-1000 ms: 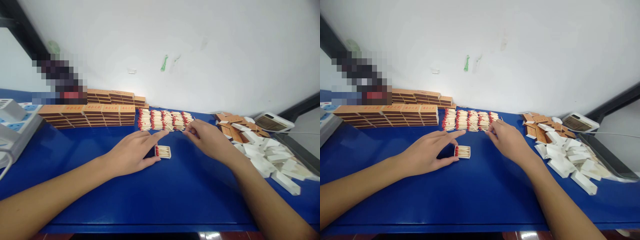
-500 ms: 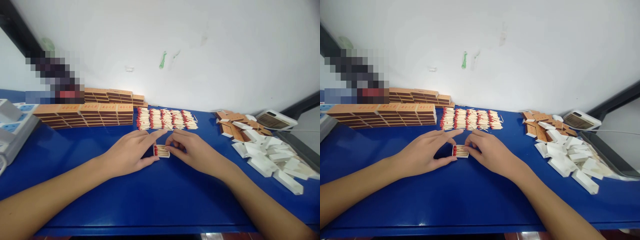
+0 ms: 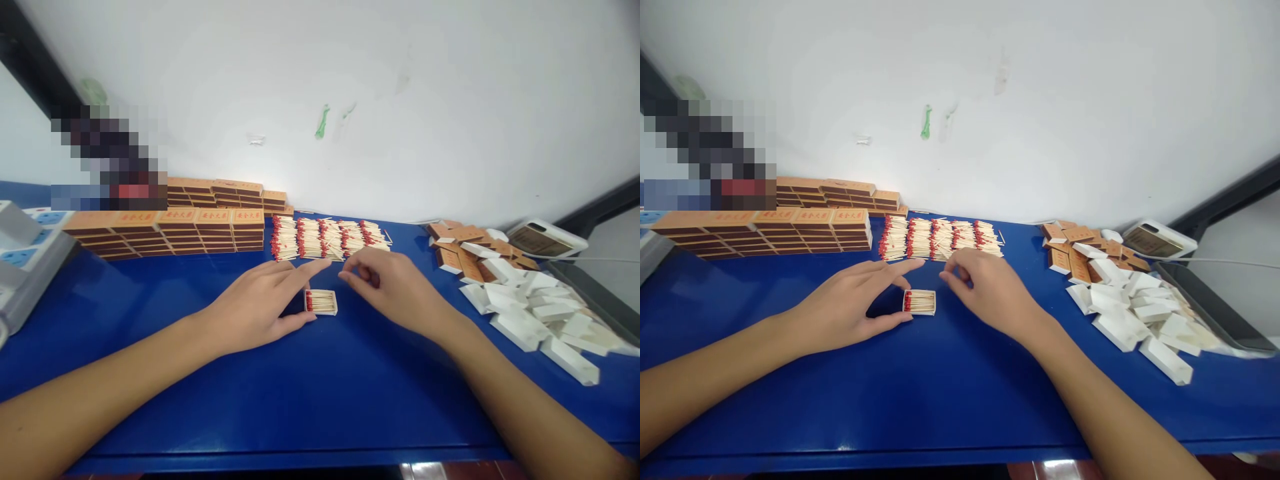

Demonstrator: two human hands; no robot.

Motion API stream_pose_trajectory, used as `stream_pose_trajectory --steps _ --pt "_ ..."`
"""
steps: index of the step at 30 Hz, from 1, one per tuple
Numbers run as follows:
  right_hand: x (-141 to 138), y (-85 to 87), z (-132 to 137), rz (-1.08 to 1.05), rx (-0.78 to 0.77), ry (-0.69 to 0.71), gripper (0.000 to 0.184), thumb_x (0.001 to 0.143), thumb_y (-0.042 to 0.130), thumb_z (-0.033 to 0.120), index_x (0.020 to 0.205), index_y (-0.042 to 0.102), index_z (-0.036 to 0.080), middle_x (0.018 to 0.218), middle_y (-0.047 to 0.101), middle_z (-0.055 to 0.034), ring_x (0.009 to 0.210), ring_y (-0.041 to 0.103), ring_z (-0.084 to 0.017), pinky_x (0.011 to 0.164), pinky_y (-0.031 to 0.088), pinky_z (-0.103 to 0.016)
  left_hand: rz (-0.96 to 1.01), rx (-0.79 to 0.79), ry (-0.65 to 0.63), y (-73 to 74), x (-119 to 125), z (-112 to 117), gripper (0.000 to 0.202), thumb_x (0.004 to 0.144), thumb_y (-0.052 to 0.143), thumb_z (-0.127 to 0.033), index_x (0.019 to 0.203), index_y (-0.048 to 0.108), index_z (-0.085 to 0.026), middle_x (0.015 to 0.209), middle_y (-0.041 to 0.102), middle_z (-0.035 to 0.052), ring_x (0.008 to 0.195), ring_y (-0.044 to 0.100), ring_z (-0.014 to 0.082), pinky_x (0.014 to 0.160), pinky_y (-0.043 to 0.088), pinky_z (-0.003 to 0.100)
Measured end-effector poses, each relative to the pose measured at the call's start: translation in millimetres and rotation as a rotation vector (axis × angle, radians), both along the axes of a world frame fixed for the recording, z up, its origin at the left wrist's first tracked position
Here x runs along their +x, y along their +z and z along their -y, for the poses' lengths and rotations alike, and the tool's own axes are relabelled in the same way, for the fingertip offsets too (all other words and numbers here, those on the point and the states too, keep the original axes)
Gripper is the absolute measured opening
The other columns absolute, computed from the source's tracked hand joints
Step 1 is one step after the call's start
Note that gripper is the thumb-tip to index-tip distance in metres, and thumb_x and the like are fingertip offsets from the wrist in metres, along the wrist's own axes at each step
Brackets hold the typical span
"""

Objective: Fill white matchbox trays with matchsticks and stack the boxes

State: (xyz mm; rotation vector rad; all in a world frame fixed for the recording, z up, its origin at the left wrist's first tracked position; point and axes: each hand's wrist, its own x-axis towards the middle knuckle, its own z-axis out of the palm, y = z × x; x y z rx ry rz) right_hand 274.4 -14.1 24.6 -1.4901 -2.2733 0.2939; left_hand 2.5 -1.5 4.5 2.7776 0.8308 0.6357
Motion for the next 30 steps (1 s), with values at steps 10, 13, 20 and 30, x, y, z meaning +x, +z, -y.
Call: stream_pose_trajectory --steps 10,13,20,30 --pt "34 -20.3 -28 0.146 0.006 -0.206 0.012 0.098 0.061 0.029 0.088 0.063 0.021 0.085 0.066 -0.0045 0.071 0.057 -0.019 0.064 0.037 -0.032 -0.008 -0.001 0.001 1.2 0 1 0.072 0.102 0.067 -0.039 0.162 0.032 -0.025 0.113 0.074 0.0047 0.113 0.071 0.0264 0.103 0.056 0.044" --pt "36 -22.3 -30 0.129 0.049 -0.187 0.007 0.096 0.063 0.027 0.095 0.062 0.021 0.088 0.066 -0.0050 0.073 0.058 -0.020 0.065 0.038 -0.031 -0.012 0.006 0.009 0.9 0 1 0.073 0.101 0.069 -0.039 0.162 0.032 -0.024 0.112 0.074 0.0048 0.111 0.070 0.0267 0.100 0.057 0.043" --pt "41 -23.7 -33 0.142 0.033 -0.142 0.012 0.100 0.058 0.026 0.089 0.060 0.021 0.087 0.066 -0.0060 0.074 0.058 -0.021 0.067 0.039 -0.032 -0.018 0.007 -0.002 1.1 0 2 0.072 0.102 0.067 -0.040 0.162 0.031 -0.025 0.113 0.074 0.0046 0.112 0.070 0.0263 0.100 0.056 0.043" --pt "13 1.3 -5 -0.012 -0.063 0.105 0.016 0.106 0.056 0.031 0.094 0.060 0.023 0.087 0.064 -0.0035 0.075 0.056 -0.019 0.068 0.042 -0.031 -0.005 0.002 0.005 -0.5 0 1 0.076 0.101 0.069 -0.038 0.164 0.028 -0.028 0.114 0.074 0.0036 0.111 0.070 0.0254 0.099 0.056 0.041"
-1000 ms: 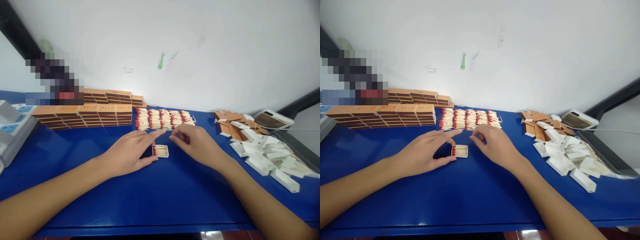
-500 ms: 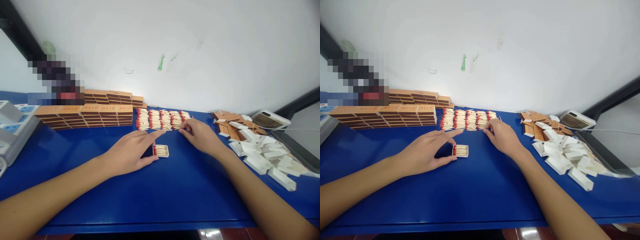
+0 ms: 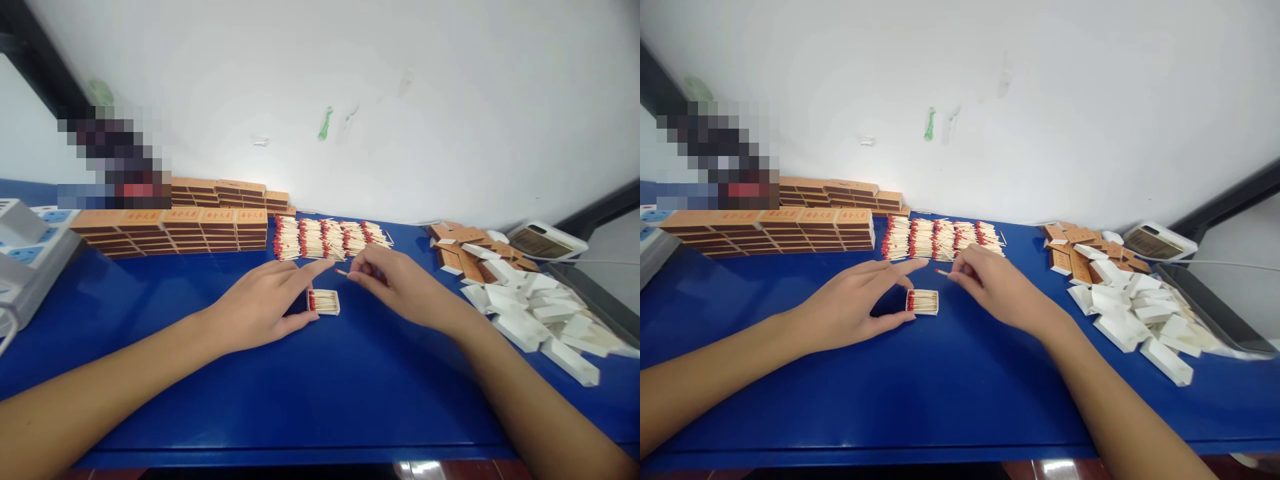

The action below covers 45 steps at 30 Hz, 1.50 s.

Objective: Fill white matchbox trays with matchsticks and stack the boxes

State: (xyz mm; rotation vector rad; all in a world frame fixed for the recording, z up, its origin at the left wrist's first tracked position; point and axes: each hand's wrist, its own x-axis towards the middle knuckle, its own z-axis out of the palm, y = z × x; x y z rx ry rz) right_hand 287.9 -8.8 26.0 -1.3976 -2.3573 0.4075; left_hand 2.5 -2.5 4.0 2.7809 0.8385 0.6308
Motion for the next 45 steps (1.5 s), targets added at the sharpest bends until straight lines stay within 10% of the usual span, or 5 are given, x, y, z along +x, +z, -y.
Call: stream_pose_trajectory --steps 18,30,45 --pt "-24 0.5 18 -0.015 -0.040 0.122 0.009 0.103 0.060 0.024 0.100 0.069 0.023 0.090 0.063 -0.0020 0.072 0.057 -0.015 0.066 0.043 -0.029 0.041 -0.015 -0.018 1.3 1 0 0.076 0.100 0.071 -0.039 0.162 0.030 -0.028 0.113 0.074 0.0031 0.110 0.071 0.0254 0.102 0.056 0.043" --pt "33 -21.4 -31 0.068 0.110 -0.121 0.012 0.099 0.060 0.026 0.091 0.067 0.020 0.084 0.061 -0.0050 0.074 0.055 -0.020 0.070 0.042 -0.033 0.003 -0.016 -0.011 0.4 0 1 0.074 0.101 0.069 -0.039 0.162 0.031 -0.025 0.113 0.074 0.0039 0.114 0.070 0.0262 0.102 0.056 0.044" --pt "3 -10.8 -9 -0.045 -0.015 -0.058 0.018 0.106 0.054 0.034 0.095 0.061 0.022 0.084 0.063 -0.0039 0.073 0.054 -0.019 0.067 0.041 -0.032 0.014 0.004 -0.004 0.1 1 0 0.077 0.099 0.072 -0.036 0.162 0.030 -0.027 0.112 0.074 0.0024 0.108 0.070 0.0248 0.096 0.057 0.041"
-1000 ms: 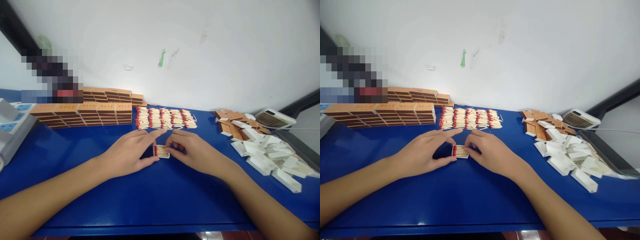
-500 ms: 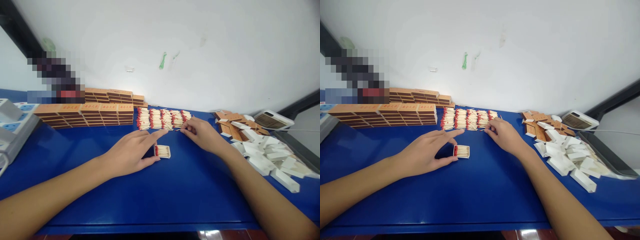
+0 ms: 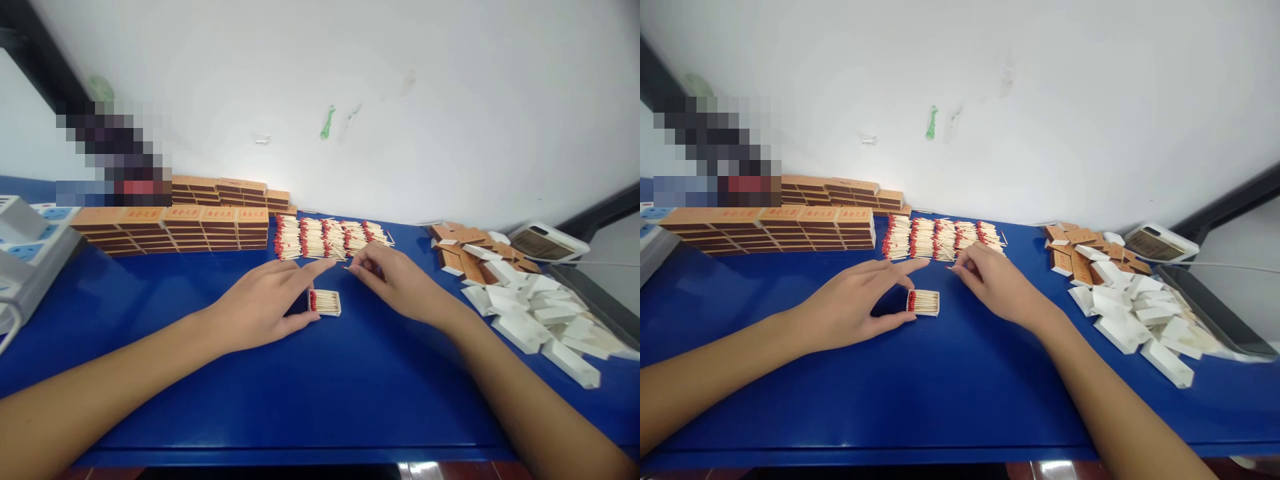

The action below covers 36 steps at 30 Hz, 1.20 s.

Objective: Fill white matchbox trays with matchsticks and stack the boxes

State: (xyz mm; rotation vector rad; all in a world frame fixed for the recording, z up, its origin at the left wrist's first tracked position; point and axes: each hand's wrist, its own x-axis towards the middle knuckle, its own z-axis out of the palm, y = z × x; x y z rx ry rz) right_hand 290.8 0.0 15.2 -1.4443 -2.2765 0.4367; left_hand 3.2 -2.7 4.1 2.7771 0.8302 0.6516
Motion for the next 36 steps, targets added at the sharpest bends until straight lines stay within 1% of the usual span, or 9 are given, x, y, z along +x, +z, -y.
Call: stream_pose_trajectory --steps 5,9,12,15,20,22,26,29,36 --pt "-36 4.3 25 -0.040 -0.004 0.141 0.012 0.106 0.056 0.027 0.096 0.060 0.022 0.091 0.064 -0.0035 0.078 0.057 -0.017 0.069 0.042 -0.030 0.020 0.005 -0.010 -0.1 0 -1 0.076 0.098 0.074 -0.037 0.160 0.033 -0.025 0.115 0.074 0.0044 0.108 0.070 0.0255 0.096 0.057 0.041" --pt "-42 1.7 29 0.000 0.036 0.163 0.005 0.101 0.059 0.018 0.097 0.061 0.021 0.093 0.063 -0.0030 0.077 0.058 -0.016 0.067 0.041 -0.029 0.029 0.005 -0.026 -0.4 -1 -2 0.077 0.098 0.073 -0.036 0.161 0.031 -0.025 0.116 0.074 0.0041 0.110 0.070 0.0251 0.098 0.056 0.041" --pt "-35 1.5 24 -0.035 0.060 0.131 0.006 0.098 0.060 0.016 0.099 0.063 0.021 0.085 0.061 -0.0003 0.073 0.057 -0.015 0.066 0.041 -0.029 0.012 0.006 -0.015 -1.0 -1 -2 0.077 0.098 0.073 -0.036 0.161 0.031 -0.024 0.114 0.073 0.0037 0.107 0.070 0.0249 0.097 0.057 0.042" --pt "-24 -1.3 14 -0.026 0.110 0.012 0.007 0.097 0.059 0.017 0.100 0.065 0.021 0.080 0.060 0.0004 0.069 0.055 -0.016 0.065 0.040 -0.029 -0.002 0.003 -0.012 -1.0 -1 -2 0.075 0.099 0.072 -0.038 0.161 0.032 -0.023 0.112 0.073 0.0033 0.108 0.070 0.0249 0.099 0.057 0.042" --pt "-5 -13.5 -7 0.074 0.204 -0.167 0.006 0.095 0.063 0.023 0.096 0.068 0.020 0.081 0.062 -0.0016 0.070 0.057 -0.018 0.065 0.039 -0.031 -0.042 0.003 -0.002 1.0 0 -1 0.071 0.100 0.071 -0.040 0.160 0.036 -0.024 0.112 0.074 0.0041 0.109 0.070 0.0251 0.101 0.056 0.043" --pt "1 -16.5 -12 0.089 0.232 -0.200 0.006 0.092 0.063 0.020 0.096 0.068 0.020 0.082 0.064 -0.0023 0.071 0.058 -0.019 0.066 0.039 -0.032 -0.039 0.003 -0.007 1.7 0 -1 0.072 0.100 0.071 -0.039 0.160 0.035 -0.024 0.112 0.074 0.0040 0.109 0.070 0.0246 0.101 0.056 0.042" --pt "10 -16.2 -18 0.135 0.260 -0.224 0.010 0.087 0.061 0.014 0.093 0.066 0.020 0.084 0.065 -0.0039 0.075 0.060 -0.021 0.068 0.041 -0.032 -0.041 -0.002 0.002 1.5 0 0 0.071 0.100 0.071 -0.038 0.160 0.034 -0.025 0.112 0.074 0.0033 0.109 0.070 0.0243 0.099 0.056 0.041" --pt "14 -14.4 -20 0.174 0.206 -0.224 0.004 0.091 0.062 0.020 0.087 0.064 0.021 0.086 0.065 -0.0053 0.076 0.060 -0.021 0.069 0.042 -0.033 -0.045 -0.014 0.012 0.7 0 0 0.072 0.100 0.071 -0.038 0.160 0.033 -0.026 0.112 0.074 0.0029 0.110 0.069 0.0243 0.100 0.055 0.041" --pt "21 -6.6 -18 0.137 0.088 -0.185 0.014 0.099 0.057 0.026 0.086 0.061 0.021 0.082 0.063 -0.0049 0.070 0.055 -0.020 0.065 0.039 -0.032 -0.046 -0.024 0.015 0.8 0 -1 0.074 0.099 0.072 -0.037 0.161 0.032 -0.026 0.117 0.074 0.0043 0.112 0.069 0.0249 0.100 0.055 0.041"
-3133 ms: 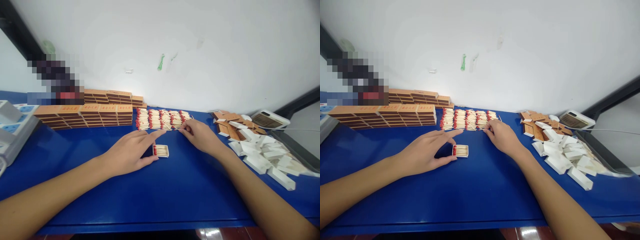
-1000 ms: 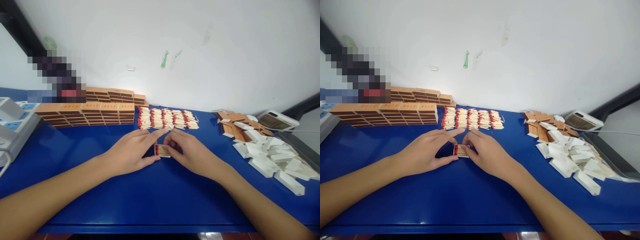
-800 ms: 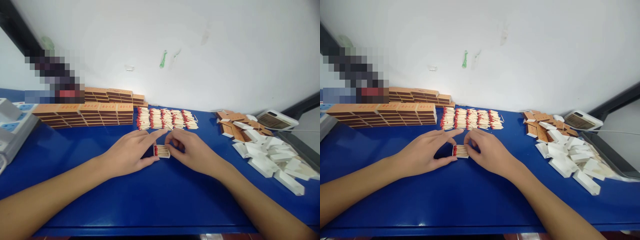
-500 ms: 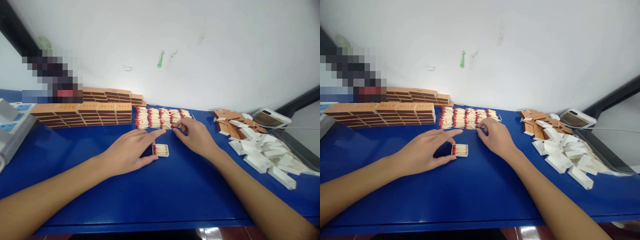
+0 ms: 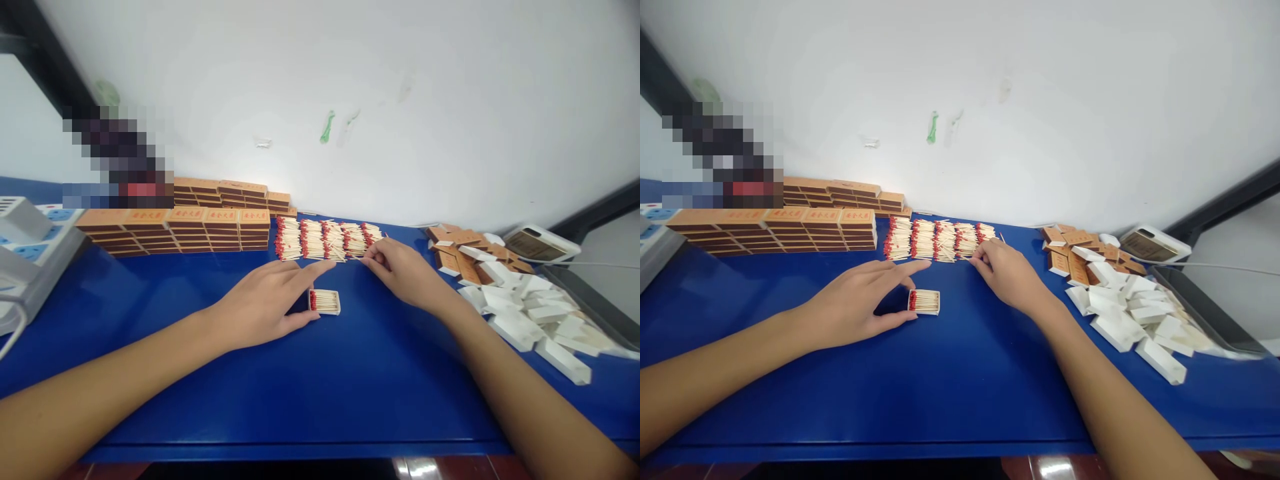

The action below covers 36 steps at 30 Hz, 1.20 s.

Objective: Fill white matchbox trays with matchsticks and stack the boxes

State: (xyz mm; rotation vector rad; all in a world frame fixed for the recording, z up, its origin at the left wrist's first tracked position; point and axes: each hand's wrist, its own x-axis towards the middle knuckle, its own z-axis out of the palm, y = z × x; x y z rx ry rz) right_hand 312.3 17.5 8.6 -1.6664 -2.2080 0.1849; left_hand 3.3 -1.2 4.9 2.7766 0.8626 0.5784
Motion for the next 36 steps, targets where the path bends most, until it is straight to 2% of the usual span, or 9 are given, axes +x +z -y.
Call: stream_pose_trajectory --steps 3,6,9,12,20,26,28,31,36 --pt "-9 7.8 10 -0.083 0.007 0.070 0.016 0.102 0.057 0.029 0.089 0.062 0.021 0.080 0.061 -0.0033 0.069 0.054 -0.019 0.065 0.040 -0.032 0.010 -0.013 0.003 -0.4 0 0 0.074 0.099 0.071 -0.036 0.161 0.031 -0.027 0.115 0.074 0.0034 0.109 0.069 0.0247 0.098 0.055 0.041" --pt "-29 12.4 26 -0.139 -0.052 0.197 0.016 0.105 0.056 0.031 0.094 0.063 0.021 0.082 0.062 -0.0026 0.072 0.055 -0.018 0.066 0.041 -0.032 0.022 -0.013 0.000 -1.5 -1 0 0.075 0.099 0.072 -0.037 0.161 0.031 -0.027 0.116 0.074 0.0040 0.109 0.069 0.0252 0.098 0.055 0.042" --pt "-49 11.5 39 -0.132 -0.116 0.318 0.013 0.106 0.055 0.028 0.097 0.061 0.021 0.090 0.063 -0.0035 0.076 0.056 -0.017 0.068 0.043 -0.031 0.034 -0.002 -0.002 -1.8 -1 0 0.075 0.098 0.073 -0.038 0.160 0.033 -0.026 0.116 0.074 0.0048 0.110 0.069 0.0256 0.098 0.055 0.042" --pt "-57 9.5 46 -0.096 -0.154 0.355 0.010 0.105 0.056 0.025 0.098 0.062 0.021 0.092 0.061 -0.0031 0.074 0.056 -0.016 0.066 0.042 -0.031 0.046 0.002 -0.008 -0.6 0 1 0.074 0.098 0.073 -0.037 0.160 0.033 -0.026 0.116 0.074 0.0046 0.109 0.069 0.0251 0.098 0.055 0.041" --pt "-53 13.8 44 -0.146 -0.121 0.329 0.006 0.099 0.063 0.023 0.094 0.065 0.021 0.083 0.060 0.0000 0.070 0.054 -0.014 0.064 0.040 -0.029 0.045 -0.001 -0.002 0.4 0 1 0.075 0.097 0.074 -0.036 0.160 0.033 -0.026 0.115 0.074 0.0033 0.109 0.070 0.0250 0.098 0.056 0.041" --pt "-36 -4.0 16 -0.160 0.086 0.033 0.013 0.098 0.065 0.032 0.092 0.068 0.021 0.073 0.058 0.0004 0.064 0.050 -0.016 0.062 0.037 -0.030 0.031 0.003 -0.012 0.0 -1 1 0.076 0.100 0.071 -0.038 0.163 0.029 -0.028 0.115 0.074 0.0032 0.112 0.070 0.0253 0.100 0.056 0.042" --pt "-32 -11.7 6 -0.152 0.126 -0.018 0.017 0.096 0.068 0.036 0.091 0.068 0.020 0.074 0.059 -0.0003 0.066 0.052 -0.017 0.063 0.037 -0.031 0.024 0.000 -0.010 -0.1 -1 1 0.076 0.101 0.070 -0.039 0.163 0.029 -0.028 0.113 0.074 0.0033 0.112 0.070 0.0257 0.100 0.056 0.042" --pt "-32 -18.4 -3 -0.154 0.140 -0.007 0.019 0.094 0.070 0.038 0.089 0.067 0.020 0.075 0.060 -0.0010 0.068 0.053 -0.018 0.063 0.037 -0.031 0.030 -0.001 -0.012 -0.2 -1 1 0.075 0.101 0.069 -0.038 0.163 0.029 -0.028 0.112 0.074 0.0027 0.113 0.070 0.0254 0.099 0.056 0.042" --pt "-37 -19.4 -6 -0.129 0.136 0.031 0.015 0.096 0.065 0.033 0.087 0.065 0.021 0.078 0.062 -0.0027 0.070 0.053 -0.018 0.064 0.037 -0.031 0.038 0.000 -0.014 -0.6 -1 0 0.077 0.100 0.070 -0.038 0.164 0.027 -0.031 0.112 0.073 0.0025 0.109 0.070 0.0244 0.095 0.056 0.039"
